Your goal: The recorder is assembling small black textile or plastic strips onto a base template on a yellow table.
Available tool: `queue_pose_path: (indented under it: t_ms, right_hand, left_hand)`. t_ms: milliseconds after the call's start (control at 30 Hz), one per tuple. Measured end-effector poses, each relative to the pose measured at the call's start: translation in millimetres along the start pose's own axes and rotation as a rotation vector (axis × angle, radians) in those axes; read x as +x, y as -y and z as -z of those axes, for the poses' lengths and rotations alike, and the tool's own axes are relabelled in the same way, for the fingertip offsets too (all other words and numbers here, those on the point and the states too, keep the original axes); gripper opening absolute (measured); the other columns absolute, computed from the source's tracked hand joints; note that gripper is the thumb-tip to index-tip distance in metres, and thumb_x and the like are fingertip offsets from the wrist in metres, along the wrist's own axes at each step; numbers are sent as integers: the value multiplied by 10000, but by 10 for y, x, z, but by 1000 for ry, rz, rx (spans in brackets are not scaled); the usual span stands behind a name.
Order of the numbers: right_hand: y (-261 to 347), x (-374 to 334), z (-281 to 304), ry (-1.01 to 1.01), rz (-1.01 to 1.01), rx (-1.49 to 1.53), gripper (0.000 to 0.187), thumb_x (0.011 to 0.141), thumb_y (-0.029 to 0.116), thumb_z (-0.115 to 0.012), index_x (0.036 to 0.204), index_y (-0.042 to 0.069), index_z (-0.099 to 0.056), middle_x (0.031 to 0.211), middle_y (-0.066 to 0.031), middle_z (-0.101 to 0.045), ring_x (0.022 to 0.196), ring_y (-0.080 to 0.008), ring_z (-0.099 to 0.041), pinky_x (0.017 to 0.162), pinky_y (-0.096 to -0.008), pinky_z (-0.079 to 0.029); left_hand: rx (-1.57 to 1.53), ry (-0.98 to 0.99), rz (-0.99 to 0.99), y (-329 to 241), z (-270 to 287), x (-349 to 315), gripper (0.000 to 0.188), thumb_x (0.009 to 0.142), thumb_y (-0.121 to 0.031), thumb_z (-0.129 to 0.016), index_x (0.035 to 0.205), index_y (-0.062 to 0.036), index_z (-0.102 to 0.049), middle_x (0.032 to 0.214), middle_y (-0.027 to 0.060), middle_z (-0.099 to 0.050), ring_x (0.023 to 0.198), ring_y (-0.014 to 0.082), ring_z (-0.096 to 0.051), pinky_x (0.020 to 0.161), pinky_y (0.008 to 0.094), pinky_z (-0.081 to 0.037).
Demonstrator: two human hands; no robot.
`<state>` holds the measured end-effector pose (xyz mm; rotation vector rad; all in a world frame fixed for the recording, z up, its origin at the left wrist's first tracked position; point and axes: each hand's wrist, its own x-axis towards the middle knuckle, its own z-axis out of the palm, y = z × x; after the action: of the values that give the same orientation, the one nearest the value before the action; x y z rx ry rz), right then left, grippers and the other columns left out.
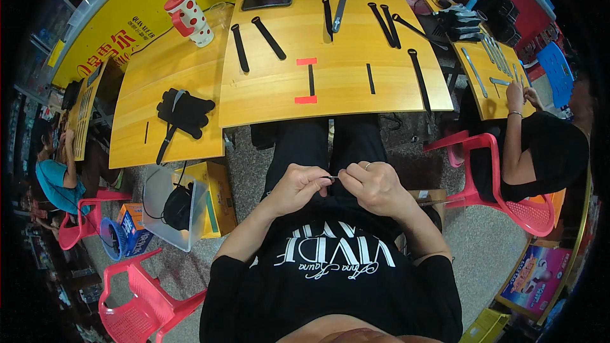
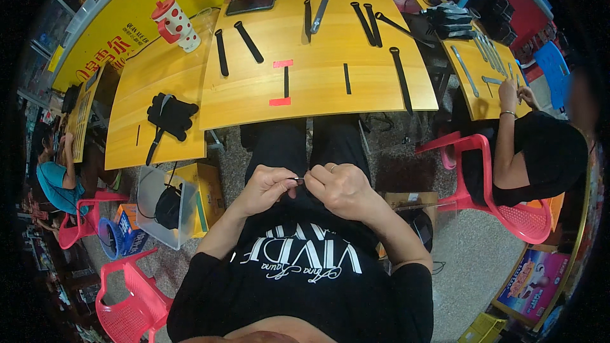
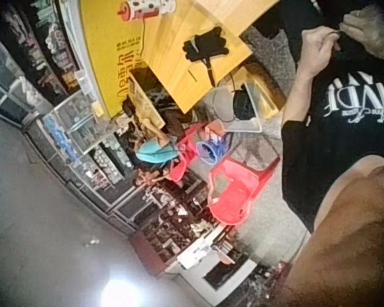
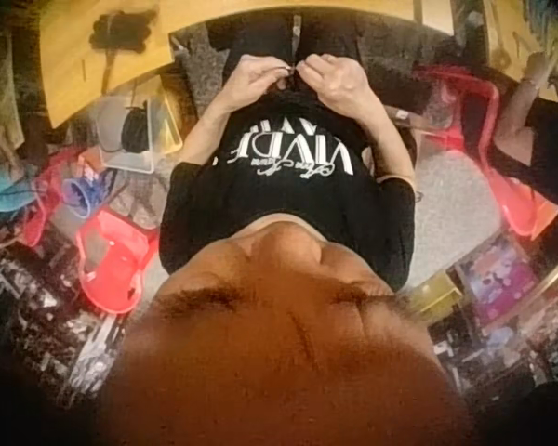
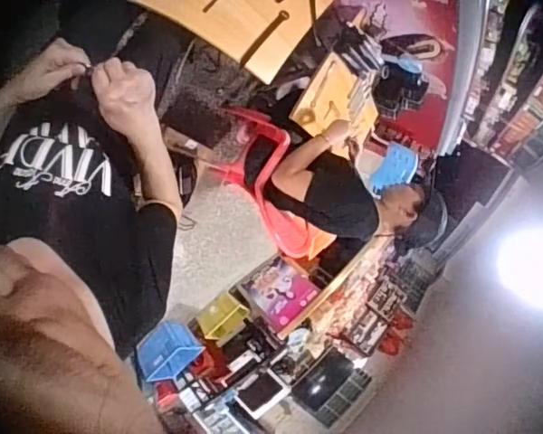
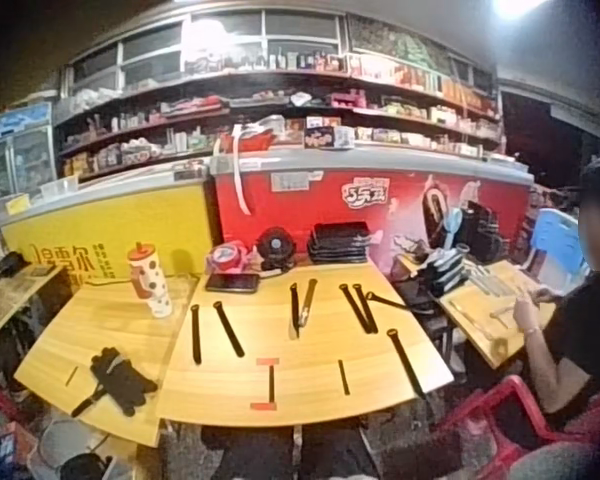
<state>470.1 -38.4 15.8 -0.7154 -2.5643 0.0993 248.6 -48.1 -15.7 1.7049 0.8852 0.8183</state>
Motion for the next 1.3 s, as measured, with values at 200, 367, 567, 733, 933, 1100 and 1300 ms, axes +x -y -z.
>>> queue_pose_path:
  t_ms: [200,367,567,733,933,1100,1300]
  right_hand:
    - [8,9,62,51,96,-95,172,688,146,-611,822,40,-588,752,-49,-522,613,-158,-579,514,-276,-469]
    - [-4,25,42,80,155,-148,149,688,147,-619,784,46,-567,729,-48,-489,598,-157,-576,502,-275,-469]
    - [-90,0,-23,127,172,-36,162,693,136,-620,788,20,-558,735,-62,-504,583,-179,-583,485,-295,-478]
    - [-136,22,-52,99,190,10,170,685,139,-625,783,12,-568,728,-69,-518,585,-182,-585,480,-297,-476]
    - [60,-22,-216,-166,67,-230,250,698,130,-624,881,-41,-619,701,-61,-507,555,-160,-524,442,-263,-408]
    - [216,-41,-443,-308,-107,-319,273,723,123,-599,911,-74,-617,690,-63,-497,551,-160,-496,445,-259,-382]
    - [185,-52,-480,-364,-190,-267,271,710,91,-605,936,-57,-625,688,-64,-496,565,-169,-502,473,-271,-383]
  left_hand:
    - [9,28,-60,49,-19,14,146,905,-59,-570,822,37,-642,649,104,-628,565,201,-622,530,290,-465]
    - [99,37,-110,91,-28,27,124,892,-36,-570,818,43,-631,642,111,-611,559,207,-623,520,294,-465]
    - [133,65,-115,97,-36,32,108,885,-14,-567,824,48,-631,642,112,-602,557,200,-629,504,287,-464]
    - [108,58,-115,88,-40,31,111,882,-11,-567,814,49,-631,642,113,-604,555,191,-628,502,284,-466]
    - [104,-115,-99,35,-100,68,86,870,-2,-578,879,45,-650,700,123,-637,587,187,-643,538,272,-494]
    - [118,-260,-196,76,-166,125,152,885,-6,-583,1012,47,-649,834,139,-674,658,183,-664,575,269,-517]
    - [-489,-285,201,48,-199,65,186,913,-29,-571,1067,22,-663,888,83,-690,675,125,-631,574,242,-510]
